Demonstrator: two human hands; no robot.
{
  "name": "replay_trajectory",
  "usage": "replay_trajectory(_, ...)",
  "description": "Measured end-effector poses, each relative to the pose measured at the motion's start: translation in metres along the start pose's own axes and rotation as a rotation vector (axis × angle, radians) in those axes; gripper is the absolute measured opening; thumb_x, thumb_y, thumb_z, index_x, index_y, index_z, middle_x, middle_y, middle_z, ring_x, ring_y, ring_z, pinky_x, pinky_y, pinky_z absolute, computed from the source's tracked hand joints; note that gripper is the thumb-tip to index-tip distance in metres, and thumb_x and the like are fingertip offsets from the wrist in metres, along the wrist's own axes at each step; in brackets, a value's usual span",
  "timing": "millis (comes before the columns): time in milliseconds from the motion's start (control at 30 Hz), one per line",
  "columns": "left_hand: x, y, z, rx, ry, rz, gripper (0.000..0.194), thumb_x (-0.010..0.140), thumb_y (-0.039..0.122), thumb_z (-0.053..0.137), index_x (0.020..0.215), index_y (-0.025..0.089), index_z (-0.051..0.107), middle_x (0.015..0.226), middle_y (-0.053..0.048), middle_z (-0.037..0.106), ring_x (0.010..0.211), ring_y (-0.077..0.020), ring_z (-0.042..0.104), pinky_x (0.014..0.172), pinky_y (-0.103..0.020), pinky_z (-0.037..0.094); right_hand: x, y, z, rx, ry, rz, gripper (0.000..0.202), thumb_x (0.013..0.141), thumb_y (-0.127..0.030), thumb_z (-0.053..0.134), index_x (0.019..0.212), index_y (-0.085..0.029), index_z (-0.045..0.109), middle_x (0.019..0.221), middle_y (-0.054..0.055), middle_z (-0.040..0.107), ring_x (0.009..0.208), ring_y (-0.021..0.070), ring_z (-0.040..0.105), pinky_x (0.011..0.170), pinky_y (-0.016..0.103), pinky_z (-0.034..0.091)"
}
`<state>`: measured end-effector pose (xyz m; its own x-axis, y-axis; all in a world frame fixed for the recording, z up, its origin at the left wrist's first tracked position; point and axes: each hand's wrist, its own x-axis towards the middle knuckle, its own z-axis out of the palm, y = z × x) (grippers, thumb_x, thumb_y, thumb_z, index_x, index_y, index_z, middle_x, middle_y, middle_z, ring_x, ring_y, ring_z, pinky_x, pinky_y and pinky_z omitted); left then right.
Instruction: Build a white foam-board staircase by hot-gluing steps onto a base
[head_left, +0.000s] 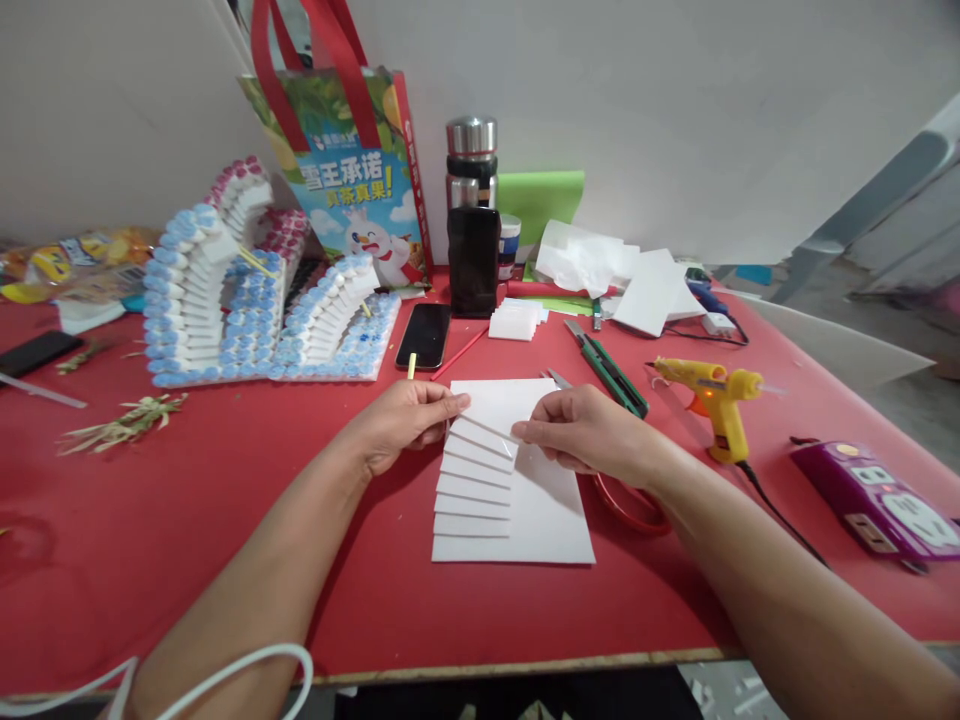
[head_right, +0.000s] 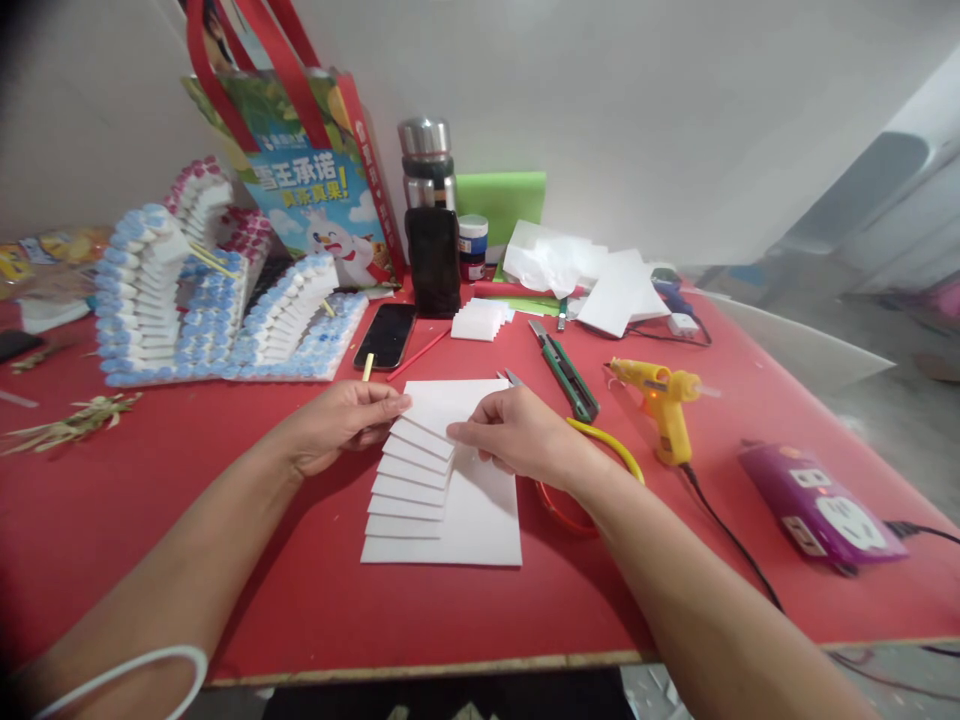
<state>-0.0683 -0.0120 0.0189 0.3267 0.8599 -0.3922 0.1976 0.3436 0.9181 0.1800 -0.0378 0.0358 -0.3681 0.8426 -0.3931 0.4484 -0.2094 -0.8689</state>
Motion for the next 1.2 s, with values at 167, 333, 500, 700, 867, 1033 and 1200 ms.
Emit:
replay_trajectory(167,0.0,0.0,-0.001,-0.001,0.003,-0.006,0.043,0.073,0.051,0.081,0.066,0.016,0.058,0.053,0.006,0.04,0.046,-0.0043,0.029,0.044,-0.02,0.016,-0.001,0.0,-0.001,0.005,0.002,-0.016,0.045,0.085,-0.054,0.07,0.064,-0.018,0.052,0.048,-0.006,0.046,0.039,0.004,0.033,0.041,0.022,0.022)
replay_trajectory(333,0.001,0.0,0.0,-0.002,0.003,-0.012,0.043,0.073,0.05,0.082,0.066,0.016,0.057,0.051,0.006,0.039,0.046,-0.0041,0.029,0.045,-0.02,0.016,-0.002,0.0,-0.001,0.003,0.001,-0.025,0.044,0.085,-0.052,0.07,0.064,-0.018,0.053,0.047,-0.006,0.046,0.039,0.0041,0.033,0.041,0.022,0.022)
replay_trajectory(500,0.001,0.0,-0.002,-0.004,0.011,-0.022,0.044,0.073,0.053,0.081,0.072,0.013,0.064,0.06,0.002,0.05,0.047,-0.0035,0.031,0.044,-0.02,0.012,0.0,0.001,-0.002,0.0,0.001,-0.005,0.045,0.084,-0.059,0.069,0.069,-0.017,0.059,0.053,-0.003,0.052,0.041,0.005,0.034,0.04,0.023,0.023)
replay_trajectory(700,0.002,-0.001,-0.004,-0.012,0.058,-0.054,0.049,0.076,0.06,0.076,0.079,0.012,0.068,0.071,-0.003,0.06,0.046,-0.0032,0.034,0.042,-0.021,0.011,0.0,-0.002,-0.003,0.046,-0.029,0.02,0.046,0.084,-0.06,0.07,0.074,-0.016,0.063,0.058,-0.002,0.055,0.041,0.0047,0.035,0.04,0.023,0.023)
replay_trajectory(867,0.001,0.0,-0.003,0.002,0.021,-0.043,0.045,0.074,0.055,0.078,0.076,0.012,0.069,0.067,-0.001,0.056,0.047,-0.0033,0.033,0.043,-0.021,0.009,0.0,-0.002,-0.002,0.051,-0.036,0.021,0.045,0.084,-0.058,0.07,0.074,-0.015,0.065,0.058,-0.002,0.055,0.041,0.0046,0.035,0.039,0.023,0.022)
replay_trajectory(1033,-0.001,0.001,-0.004,0.028,0.001,-0.051,0.043,0.07,0.052,0.083,0.075,0.012,0.069,0.062,0.001,0.051,0.048,-0.0038,0.032,0.045,-0.021,0.01,0.003,0.006,-0.003,0.063,-0.058,-0.017,0.042,0.086,-0.056,0.069,0.074,-0.015,0.063,0.059,-0.002,0.056,0.041,0.0045,0.036,0.04,0.022,0.022)
replay_trajectory(1200,0.001,0.0,-0.004,0.031,0.012,-0.039,0.042,0.069,0.05,0.084,0.068,0.013,0.064,0.056,0.003,0.044,0.047,-0.0044,0.031,0.046,-0.021,0.011,0.004,0.008,-0.003,0.091,-0.082,-0.03,0.041,0.086,-0.053,0.071,0.073,-0.016,0.061,0.059,-0.003,0.055,0.041,0.0039,0.035,0.04,0.022,0.023)
